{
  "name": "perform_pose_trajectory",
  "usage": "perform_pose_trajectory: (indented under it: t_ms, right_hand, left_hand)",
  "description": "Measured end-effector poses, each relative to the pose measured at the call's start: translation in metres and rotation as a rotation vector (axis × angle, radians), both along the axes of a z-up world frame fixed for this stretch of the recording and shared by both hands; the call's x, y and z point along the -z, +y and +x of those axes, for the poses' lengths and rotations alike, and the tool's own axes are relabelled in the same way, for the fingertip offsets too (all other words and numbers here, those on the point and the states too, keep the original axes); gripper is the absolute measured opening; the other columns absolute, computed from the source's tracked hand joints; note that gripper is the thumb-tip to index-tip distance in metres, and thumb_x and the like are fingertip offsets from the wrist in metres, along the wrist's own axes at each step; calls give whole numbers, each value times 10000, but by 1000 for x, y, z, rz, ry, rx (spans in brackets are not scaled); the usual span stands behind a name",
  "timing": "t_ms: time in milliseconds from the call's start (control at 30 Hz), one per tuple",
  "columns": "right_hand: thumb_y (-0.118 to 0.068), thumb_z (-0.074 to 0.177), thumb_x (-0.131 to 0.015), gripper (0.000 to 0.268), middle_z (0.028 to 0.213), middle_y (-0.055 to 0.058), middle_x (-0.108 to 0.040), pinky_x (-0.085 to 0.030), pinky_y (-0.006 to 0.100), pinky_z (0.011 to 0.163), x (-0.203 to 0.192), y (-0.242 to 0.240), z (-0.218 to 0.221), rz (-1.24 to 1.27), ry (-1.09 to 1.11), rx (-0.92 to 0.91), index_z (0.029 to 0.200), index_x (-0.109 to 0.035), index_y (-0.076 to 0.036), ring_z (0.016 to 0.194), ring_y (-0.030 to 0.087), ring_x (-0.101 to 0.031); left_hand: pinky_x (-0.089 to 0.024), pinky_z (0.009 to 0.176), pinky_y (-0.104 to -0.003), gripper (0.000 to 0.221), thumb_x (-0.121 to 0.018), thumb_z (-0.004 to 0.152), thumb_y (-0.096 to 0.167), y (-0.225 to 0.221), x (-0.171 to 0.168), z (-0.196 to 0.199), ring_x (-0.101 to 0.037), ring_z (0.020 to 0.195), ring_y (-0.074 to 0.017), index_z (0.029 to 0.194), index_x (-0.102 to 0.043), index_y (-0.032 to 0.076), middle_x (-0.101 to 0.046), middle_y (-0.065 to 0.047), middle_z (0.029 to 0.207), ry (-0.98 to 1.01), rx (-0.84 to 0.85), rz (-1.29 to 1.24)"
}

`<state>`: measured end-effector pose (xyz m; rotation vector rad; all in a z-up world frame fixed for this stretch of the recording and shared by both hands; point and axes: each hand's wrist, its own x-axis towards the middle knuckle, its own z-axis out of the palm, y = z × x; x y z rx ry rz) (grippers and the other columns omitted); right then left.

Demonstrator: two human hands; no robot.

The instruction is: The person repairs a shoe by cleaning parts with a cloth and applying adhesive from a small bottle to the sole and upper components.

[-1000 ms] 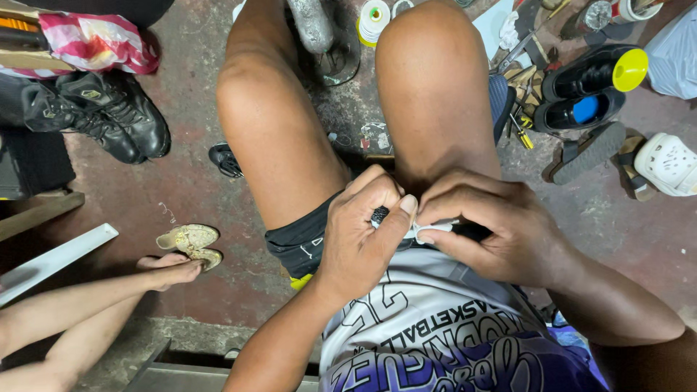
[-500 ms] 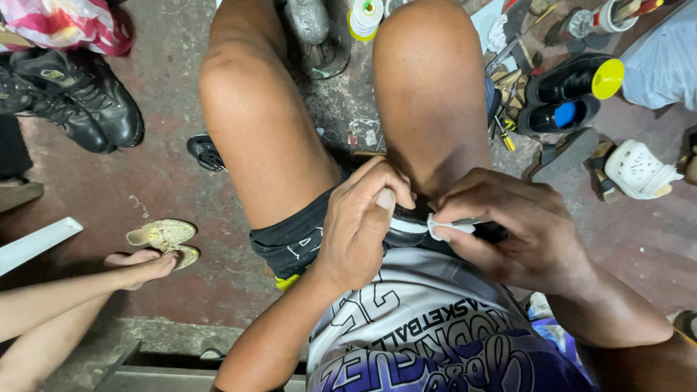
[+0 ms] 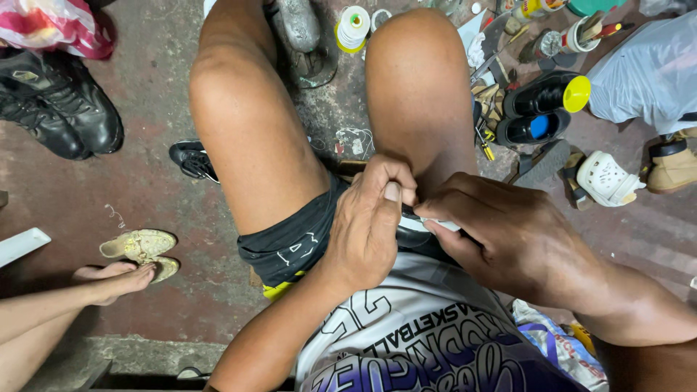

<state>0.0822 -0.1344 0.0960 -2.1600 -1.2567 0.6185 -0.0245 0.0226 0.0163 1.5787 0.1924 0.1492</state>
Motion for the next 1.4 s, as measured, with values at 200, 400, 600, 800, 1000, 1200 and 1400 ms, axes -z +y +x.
perform_pose_trajectory:
  t_ms: [200, 400, 600, 800, 1000, 1200, 1400]
  right_hand:
    - [-87, 866, -737, 210, 929, 84, -669, -546, 397, 671, 4, -2, 6, -73, 0, -46, 1046, -629, -74, 804, 313, -689]
    - [-59, 895, -746, 217, 994, 86, -676, -565, 383, 667, 25, -10, 3, 83, -60, -73, 1082, -639, -73, 828, 290, -701]
    - [4, 796, -724, 303, 1068, 138, -689, -618, 387, 808, 29, -23, 13, 276, -194, -238, 1099, -721, -4, 940, 303, -726]
    - [-36, 826, -778, 271, 1017, 137, -712, -604, 377, 766, 22, -25, 9, 227, -193, -171, 1087, -704, -22, 891, 284, -732]
    - [-98, 820, -804, 274, 994, 84, -734, -577, 333, 634, 16, -21, 10, 60, 47, 68, 1066, -699, -43, 782, 234, -733]
    - [-73, 854, -756, 224, 954, 84, -734, -554, 374, 612, 12, -15, 14, -12, 2, 17, 1070, -700, -87, 732, 267, -716]
    - [-95, 887, -696, 131, 858, 99, -636, -528, 434, 609, 16, -8, 13, -56, -73, -48, 1002, -638, -69, 699, 321, -657]
  left_hand:
    - [-507, 785, -391, 189, -357, 1093, 145, -5, 3, 2, -618, 794, -286, 1143, -497, 30, -575, -130, 875, 22, -5, -12]
    - [-520, 803, -378, 190, -341, 1124, 146, -2, 8, 4, -639, 808, -275, 1156, -492, 36, -593, -128, 891, 0, -1, 24]
    - [-530, 791, -359, 183, -332, 1123, 135, -3, 10, 4, -660, 804, -247, 1170, -479, 37, -623, -120, 904, -15, -17, -22]
    - [-536, 808, -372, 172, -355, 1115, 120, -7, 9, 9, -662, 816, -268, 1167, -488, 25, -619, -123, 902, -49, -33, -11]
    - [-524, 799, -391, 167, -367, 1117, 122, -8, 8, 9, -654, 817, -297, 1151, -499, 27, -605, -137, 903, -28, 6, 42]
    - [-520, 785, -400, 166, -370, 1111, 123, -10, 5, 13, -649, 793, -301, 1152, -501, 29, -598, -136, 882, -23, -7, 33]
    - [-504, 796, -425, 155, -377, 1114, 118, -10, 3, 17, -646, 816, -336, 1159, -499, 34, -595, -144, 876, -3, -14, 97]
